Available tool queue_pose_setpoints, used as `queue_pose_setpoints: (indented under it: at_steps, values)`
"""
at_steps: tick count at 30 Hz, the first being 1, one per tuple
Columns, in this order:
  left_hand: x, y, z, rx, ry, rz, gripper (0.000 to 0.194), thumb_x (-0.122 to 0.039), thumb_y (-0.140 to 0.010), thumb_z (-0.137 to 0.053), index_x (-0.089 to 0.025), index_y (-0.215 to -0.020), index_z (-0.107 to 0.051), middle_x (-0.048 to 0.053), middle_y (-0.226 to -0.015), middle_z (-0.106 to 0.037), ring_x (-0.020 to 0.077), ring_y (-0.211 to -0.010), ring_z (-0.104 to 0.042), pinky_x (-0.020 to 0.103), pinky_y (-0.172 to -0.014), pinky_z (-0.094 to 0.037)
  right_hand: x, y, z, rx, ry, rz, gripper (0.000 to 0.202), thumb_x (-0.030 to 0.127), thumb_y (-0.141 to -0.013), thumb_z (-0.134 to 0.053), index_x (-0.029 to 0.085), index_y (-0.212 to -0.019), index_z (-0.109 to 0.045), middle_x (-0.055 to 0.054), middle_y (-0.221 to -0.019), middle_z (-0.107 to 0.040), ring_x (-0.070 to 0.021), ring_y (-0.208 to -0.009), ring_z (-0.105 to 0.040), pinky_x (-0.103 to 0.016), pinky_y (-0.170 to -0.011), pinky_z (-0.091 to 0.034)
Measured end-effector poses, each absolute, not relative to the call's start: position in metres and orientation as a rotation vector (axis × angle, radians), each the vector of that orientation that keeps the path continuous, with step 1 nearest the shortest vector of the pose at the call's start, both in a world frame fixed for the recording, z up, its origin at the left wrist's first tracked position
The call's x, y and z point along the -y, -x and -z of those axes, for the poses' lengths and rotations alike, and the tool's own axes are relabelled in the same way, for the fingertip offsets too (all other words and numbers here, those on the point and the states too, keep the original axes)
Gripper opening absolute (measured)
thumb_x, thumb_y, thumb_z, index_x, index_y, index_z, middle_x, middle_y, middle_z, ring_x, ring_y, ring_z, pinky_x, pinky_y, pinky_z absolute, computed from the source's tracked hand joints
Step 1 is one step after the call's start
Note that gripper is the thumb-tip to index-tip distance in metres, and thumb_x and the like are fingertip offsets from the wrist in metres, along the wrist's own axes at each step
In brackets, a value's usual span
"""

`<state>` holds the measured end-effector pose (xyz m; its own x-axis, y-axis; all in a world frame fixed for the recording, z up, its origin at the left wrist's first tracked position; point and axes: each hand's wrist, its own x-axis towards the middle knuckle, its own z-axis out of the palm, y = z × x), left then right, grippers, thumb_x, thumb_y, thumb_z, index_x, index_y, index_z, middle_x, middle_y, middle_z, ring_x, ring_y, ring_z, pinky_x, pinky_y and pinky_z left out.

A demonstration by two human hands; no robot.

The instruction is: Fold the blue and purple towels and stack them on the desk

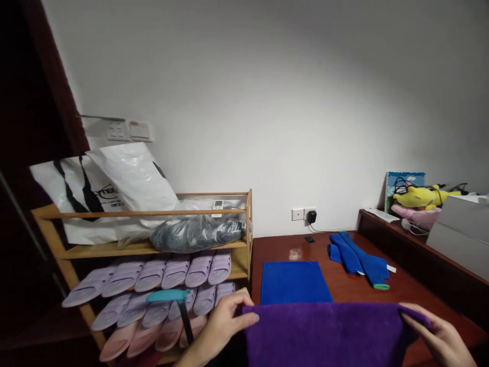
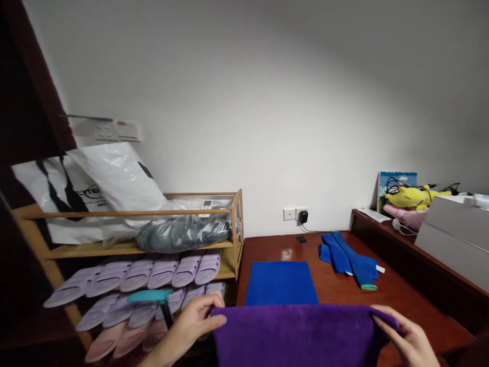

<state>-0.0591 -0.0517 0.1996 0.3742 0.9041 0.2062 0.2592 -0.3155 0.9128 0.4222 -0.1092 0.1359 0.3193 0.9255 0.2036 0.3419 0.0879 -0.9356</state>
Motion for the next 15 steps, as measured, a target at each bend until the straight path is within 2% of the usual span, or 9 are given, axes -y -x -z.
queue_pose_setpoints:
  at_steps: [4,8,11,15]
  values:
    - [0.038,0.056,-0.224,-0.998,-1.820,-1.086,0.028,-0.045,-0.070,-0.069,-0.018,-0.066,-0.061,-0.003,-0.067,-0.053,0.0132,-0.068,-0.049,0.023,-0.064,-0.037,0.091,-0.414,-0.179,1.192,1.431,-0.541,0.041,0.052,-0.057,-0.073,0.023,-0.085,-0.072,-0.006,-0.092,-0.071,-0.0269,-0.089,-0.063,-0.030,-0.077,-0.053]
    - [0.019,0.054,-0.234,-1.019,-1.878,-1.123,0.026,-0.043,-0.075,-0.064,-0.017,-0.072,-0.065,-0.002,-0.070,-0.056,0.0131,-0.068,-0.051,0.024,-0.065,-0.038,0.065,-0.407,-0.201,1.222,1.373,-0.506,0.043,0.052,-0.060,-0.071,0.021,-0.089,-0.071,-0.006,-0.095,-0.071,-0.0258,-0.092,-0.062,-0.030,-0.081,-0.051]
    - [-0.012,0.049,-0.229,-1.107,-1.989,-1.156,0.028,-0.044,-0.074,-0.063,-0.016,-0.071,-0.065,-0.002,-0.069,-0.058,0.0132,-0.067,-0.052,0.024,-0.066,-0.039,0.033,-0.404,-0.199,1.299,1.348,-0.565,0.044,0.052,-0.064,-0.069,0.020,-0.093,-0.071,-0.005,-0.094,-0.071,-0.0233,-0.088,-0.062,-0.028,-0.077,-0.050]
    - [-0.064,0.042,-0.207,-1.150,-1.993,-1.138,0.030,-0.045,-0.074,-0.061,-0.015,-0.071,-0.064,-0.001,-0.067,-0.060,0.0141,-0.066,-0.053,0.025,-0.064,-0.040,-0.014,-0.401,-0.179,1.318,1.411,-0.581,0.050,0.058,-0.064,-0.063,0.016,-0.089,-0.071,-0.004,-0.083,-0.071,-0.0207,-0.079,-0.062,-0.027,-0.070,-0.048]
